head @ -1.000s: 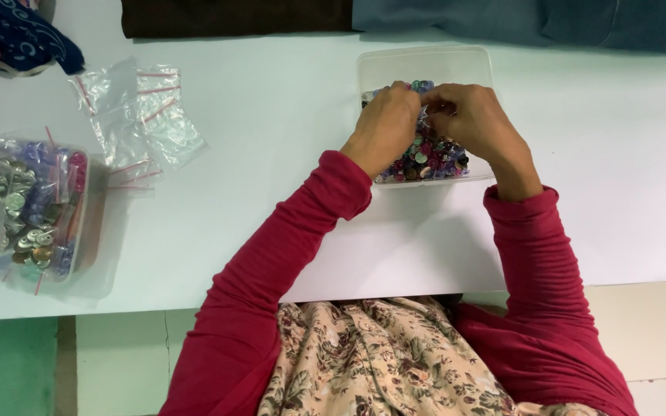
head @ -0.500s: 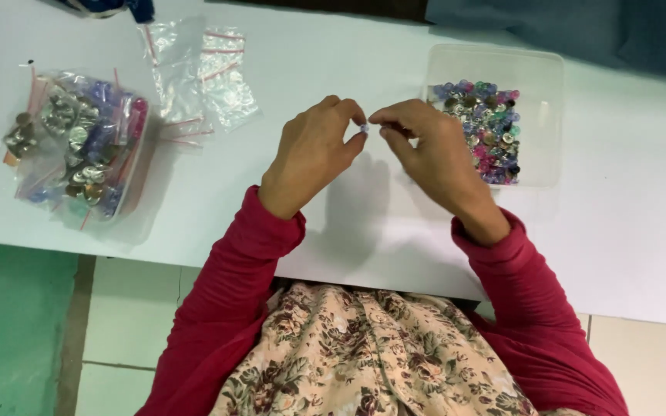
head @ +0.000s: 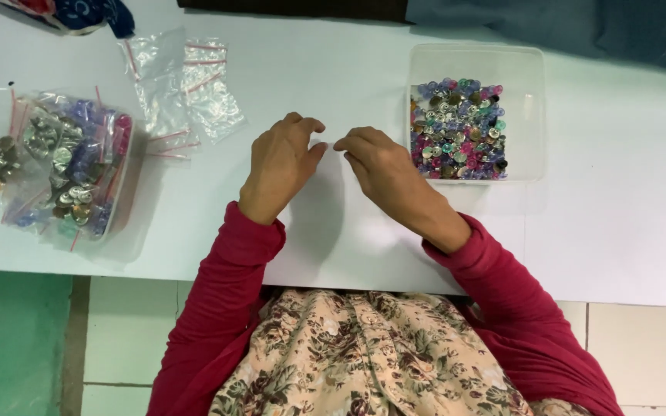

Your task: Sorting various buttons and beads from a container and placing them into small plastic bags.

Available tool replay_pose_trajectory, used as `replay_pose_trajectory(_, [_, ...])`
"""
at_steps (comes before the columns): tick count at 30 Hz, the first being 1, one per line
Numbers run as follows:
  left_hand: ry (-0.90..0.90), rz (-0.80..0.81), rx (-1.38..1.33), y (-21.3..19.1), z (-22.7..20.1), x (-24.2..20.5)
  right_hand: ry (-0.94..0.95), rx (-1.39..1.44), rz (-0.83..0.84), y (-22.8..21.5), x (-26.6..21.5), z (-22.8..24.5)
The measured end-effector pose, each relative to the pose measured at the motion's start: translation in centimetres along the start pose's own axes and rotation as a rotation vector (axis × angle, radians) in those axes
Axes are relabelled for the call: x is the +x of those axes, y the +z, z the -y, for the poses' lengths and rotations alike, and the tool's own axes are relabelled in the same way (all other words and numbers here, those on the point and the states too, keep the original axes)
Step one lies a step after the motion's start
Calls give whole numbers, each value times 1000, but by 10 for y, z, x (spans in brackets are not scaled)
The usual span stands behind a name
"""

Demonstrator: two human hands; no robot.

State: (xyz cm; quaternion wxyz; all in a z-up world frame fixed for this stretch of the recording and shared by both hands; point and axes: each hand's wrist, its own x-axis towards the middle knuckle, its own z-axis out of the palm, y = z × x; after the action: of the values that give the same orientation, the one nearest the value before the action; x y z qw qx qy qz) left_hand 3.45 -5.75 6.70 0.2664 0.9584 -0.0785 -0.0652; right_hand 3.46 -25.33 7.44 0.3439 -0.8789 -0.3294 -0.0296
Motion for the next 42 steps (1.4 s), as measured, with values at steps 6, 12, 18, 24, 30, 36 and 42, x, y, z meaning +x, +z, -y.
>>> replay_pose_trajectory(6, [314,-159,-156,16,-56,51,97,-78,-104,-94,-16,-42])
replay_pose_trajectory(12, [467,-191,312,126,-98,133,330,-115,32,-103,-16,-119])
replay_pose_trajectory(18, [432,-87,493,167,-124,146,449,-130,178,-85,-26,-144])
replay_pose_trajectory(24, [482,-168,480,168,-122,147,372,-209,145,-78,-35,-167])
replay_pose_trajectory(30, [503,-300,356,144,-126,135,280,-193,28,-87,-34,-160])
replay_pose_trajectory(36, [458,-350,-28,43,-90,77,146,-36,-95,-97,-20,-78])
replay_pose_trajectory(42, [198,-312,-161,7,-4,8,-143,74,-29,-57,-3,-5])
